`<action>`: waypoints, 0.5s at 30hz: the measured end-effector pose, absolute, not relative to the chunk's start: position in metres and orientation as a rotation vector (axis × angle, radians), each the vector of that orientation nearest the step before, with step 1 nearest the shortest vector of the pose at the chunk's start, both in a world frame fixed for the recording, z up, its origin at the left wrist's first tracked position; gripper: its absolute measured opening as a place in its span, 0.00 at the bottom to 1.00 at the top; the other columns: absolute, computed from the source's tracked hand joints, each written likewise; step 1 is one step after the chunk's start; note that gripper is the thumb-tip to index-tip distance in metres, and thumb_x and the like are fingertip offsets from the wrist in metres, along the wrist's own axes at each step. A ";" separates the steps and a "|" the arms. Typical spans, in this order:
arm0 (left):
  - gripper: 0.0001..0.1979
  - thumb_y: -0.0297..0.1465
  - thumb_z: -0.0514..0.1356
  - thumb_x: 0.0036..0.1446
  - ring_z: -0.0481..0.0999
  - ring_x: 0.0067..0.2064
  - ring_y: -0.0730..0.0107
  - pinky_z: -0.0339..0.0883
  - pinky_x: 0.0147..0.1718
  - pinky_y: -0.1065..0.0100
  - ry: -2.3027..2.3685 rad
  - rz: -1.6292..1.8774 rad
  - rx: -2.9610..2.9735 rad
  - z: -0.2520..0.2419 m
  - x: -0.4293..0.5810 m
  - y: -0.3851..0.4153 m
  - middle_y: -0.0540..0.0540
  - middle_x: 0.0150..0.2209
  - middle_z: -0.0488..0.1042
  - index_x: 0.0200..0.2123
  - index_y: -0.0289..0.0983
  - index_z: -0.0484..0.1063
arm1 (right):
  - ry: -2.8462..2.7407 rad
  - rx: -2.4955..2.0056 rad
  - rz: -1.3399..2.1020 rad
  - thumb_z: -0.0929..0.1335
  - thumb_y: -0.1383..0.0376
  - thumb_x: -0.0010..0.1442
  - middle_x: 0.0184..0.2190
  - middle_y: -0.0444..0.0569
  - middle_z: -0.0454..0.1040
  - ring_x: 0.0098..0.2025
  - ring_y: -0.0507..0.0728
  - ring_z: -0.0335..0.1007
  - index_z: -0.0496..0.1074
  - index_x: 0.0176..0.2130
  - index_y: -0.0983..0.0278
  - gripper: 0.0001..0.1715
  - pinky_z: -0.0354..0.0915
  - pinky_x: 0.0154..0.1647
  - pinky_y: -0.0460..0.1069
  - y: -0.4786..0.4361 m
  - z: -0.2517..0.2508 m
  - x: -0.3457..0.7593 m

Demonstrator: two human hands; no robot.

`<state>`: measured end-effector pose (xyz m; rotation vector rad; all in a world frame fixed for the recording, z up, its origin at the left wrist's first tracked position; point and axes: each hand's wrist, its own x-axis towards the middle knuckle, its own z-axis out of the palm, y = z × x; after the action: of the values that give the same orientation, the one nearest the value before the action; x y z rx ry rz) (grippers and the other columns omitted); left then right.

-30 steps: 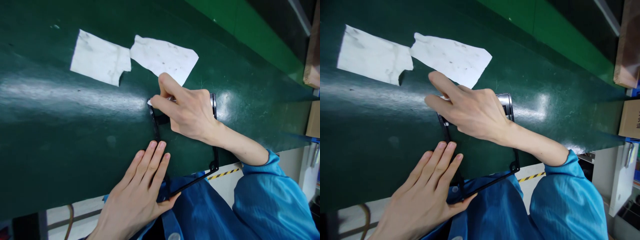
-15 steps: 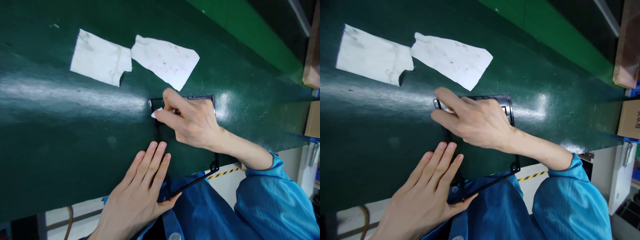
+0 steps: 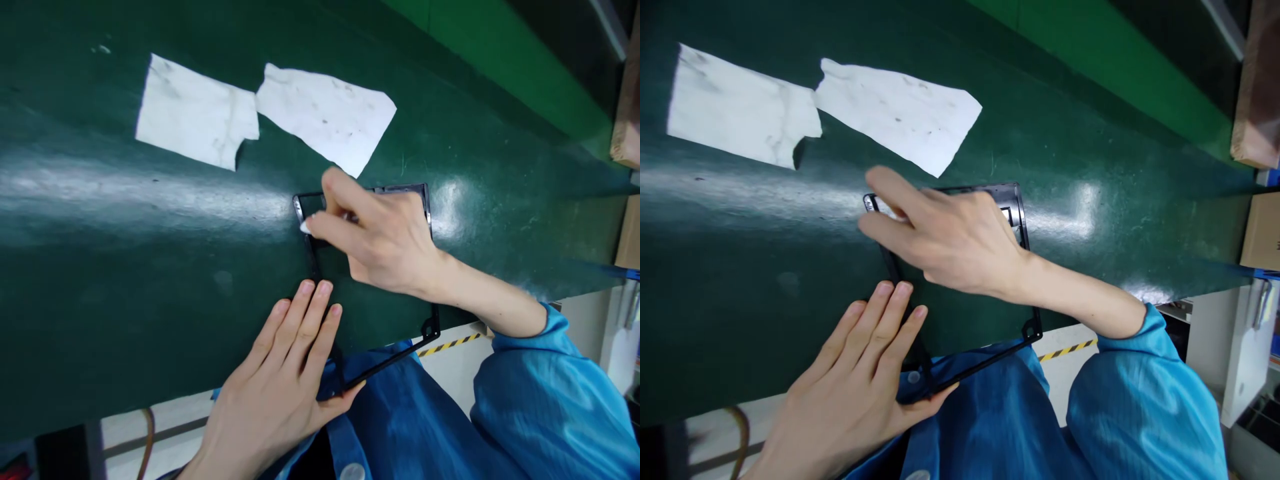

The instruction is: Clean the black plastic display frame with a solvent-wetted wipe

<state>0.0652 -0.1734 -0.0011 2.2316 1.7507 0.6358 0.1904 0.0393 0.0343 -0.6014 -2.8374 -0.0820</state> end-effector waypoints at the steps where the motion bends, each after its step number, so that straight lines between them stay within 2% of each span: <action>1: 0.50 0.56 0.55 0.68 0.40 0.88 0.56 0.34 0.89 0.59 1.751 0.640 2.229 -0.001 0.065 -0.174 0.33 0.84 0.44 0.76 0.22 0.53 | -2.836 -0.585 -0.057 0.55 0.78 0.75 0.38 0.40 0.72 0.29 0.45 0.52 0.80 0.42 0.61 0.29 0.40 0.28 0.48 0.039 0.034 0.191; 7: 0.51 0.57 0.54 0.67 0.40 0.88 0.56 0.33 0.89 0.60 1.752 0.639 2.243 -0.003 0.065 -0.174 0.33 0.84 0.44 0.76 0.22 0.53 | -2.859 -0.685 -0.091 0.51 0.80 0.74 0.40 0.41 0.71 0.30 0.44 0.53 0.80 0.43 0.62 0.34 0.38 0.29 0.49 0.040 0.031 0.189; 12: 0.51 0.57 0.54 0.68 0.39 0.88 0.55 0.33 0.89 0.59 1.737 0.638 2.253 -0.002 0.065 -0.173 0.32 0.84 0.43 0.76 0.21 0.52 | -2.782 -0.556 -0.016 0.57 0.77 0.76 0.38 0.40 0.71 0.30 0.44 0.53 0.80 0.42 0.62 0.26 0.40 0.28 0.48 0.035 0.029 0.196; 15: 0.50 0.57 0.53 0.68 0.40 0.88 0.55 0.33 0.89 0.59 1.744 0.636 2.255 -0.002 0.065 -0.172 0.32 0.84 0.44 0.76 0.22 0.53 | -2.790 -0.639 -0.047 0.55 0.78 0.75 0.38 0.40 0.70 0.30 0.44 0.51 0.79 0.43 0.62 0.28 0.39 0.28 0.48 0.039 0.026 0.192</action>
<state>0.0649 -0.1719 -0.0025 2.2555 1.7440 0.6359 0.1921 0.0390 0.0259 -0.6388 -2.7904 -0.0471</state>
